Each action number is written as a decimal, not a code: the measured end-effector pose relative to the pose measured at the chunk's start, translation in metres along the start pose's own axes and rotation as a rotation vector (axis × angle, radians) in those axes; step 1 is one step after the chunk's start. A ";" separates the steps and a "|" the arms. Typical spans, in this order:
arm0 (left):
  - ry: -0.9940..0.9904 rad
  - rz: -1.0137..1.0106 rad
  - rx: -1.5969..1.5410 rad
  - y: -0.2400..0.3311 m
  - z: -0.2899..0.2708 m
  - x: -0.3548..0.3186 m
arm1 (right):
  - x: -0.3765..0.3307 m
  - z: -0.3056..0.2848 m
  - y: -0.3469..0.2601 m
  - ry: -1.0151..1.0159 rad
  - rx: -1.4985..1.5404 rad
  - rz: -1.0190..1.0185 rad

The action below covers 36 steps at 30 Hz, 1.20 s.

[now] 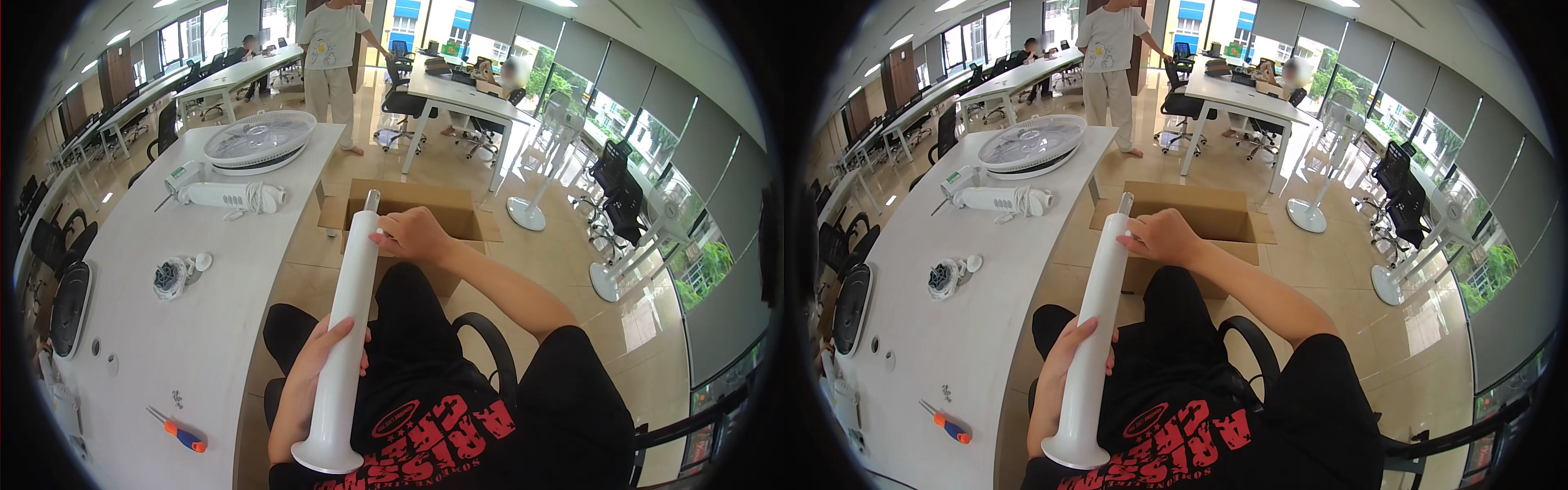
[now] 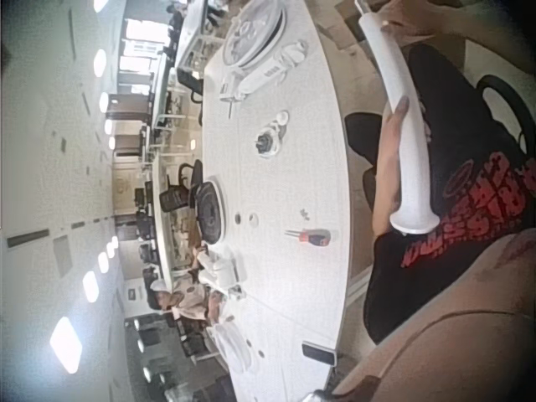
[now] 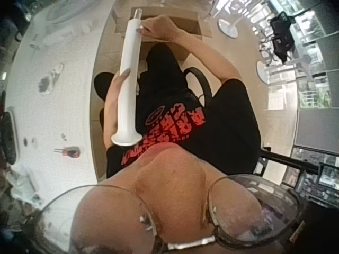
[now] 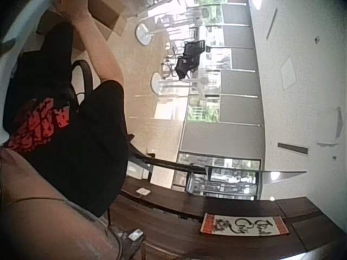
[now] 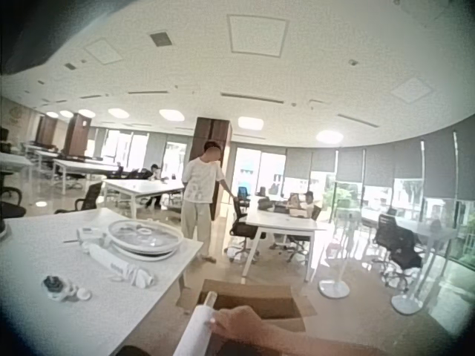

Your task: Assembling the base and stand of a floor fan using a screwdriver.

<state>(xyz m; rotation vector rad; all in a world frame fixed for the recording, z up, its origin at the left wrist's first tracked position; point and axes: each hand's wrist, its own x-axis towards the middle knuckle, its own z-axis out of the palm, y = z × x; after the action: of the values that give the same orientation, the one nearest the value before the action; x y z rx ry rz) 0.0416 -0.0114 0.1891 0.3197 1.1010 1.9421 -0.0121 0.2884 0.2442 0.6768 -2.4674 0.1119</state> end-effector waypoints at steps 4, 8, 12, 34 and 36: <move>0.017 -0.017 -0.004 -0.013 -0.003 0.014 | -0.012 0.018 0.001 0.020 0.083 0.140; 0.014 -0.137 -0.098 -0.007 -0.002 0.012 | -0.026 0.019 0.010 -0.098 0.068 0.105; -0.036 -0.019 -0.008 -0.002 0.003 0.011 | -0.049 0.034 0.005 -0.137 0.154 0.219; -0.040 -0.097 -0.466 -0.031 -0.048 0.049 | -0.044 -0.011 -0.065 -0.333 0.453 -0.047; 0.124 0.004 -0.483 -0.019 -0.003 0.037 | -0.039 -0.024 -0.098 -0.342 0.549 -0.093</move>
<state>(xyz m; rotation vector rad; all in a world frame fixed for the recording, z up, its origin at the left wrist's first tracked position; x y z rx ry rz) 0.0287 0.0202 0.1659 -0.0637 0.6720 2.1779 0.0758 0.2259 0.2356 1.1154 -2.7400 0.7099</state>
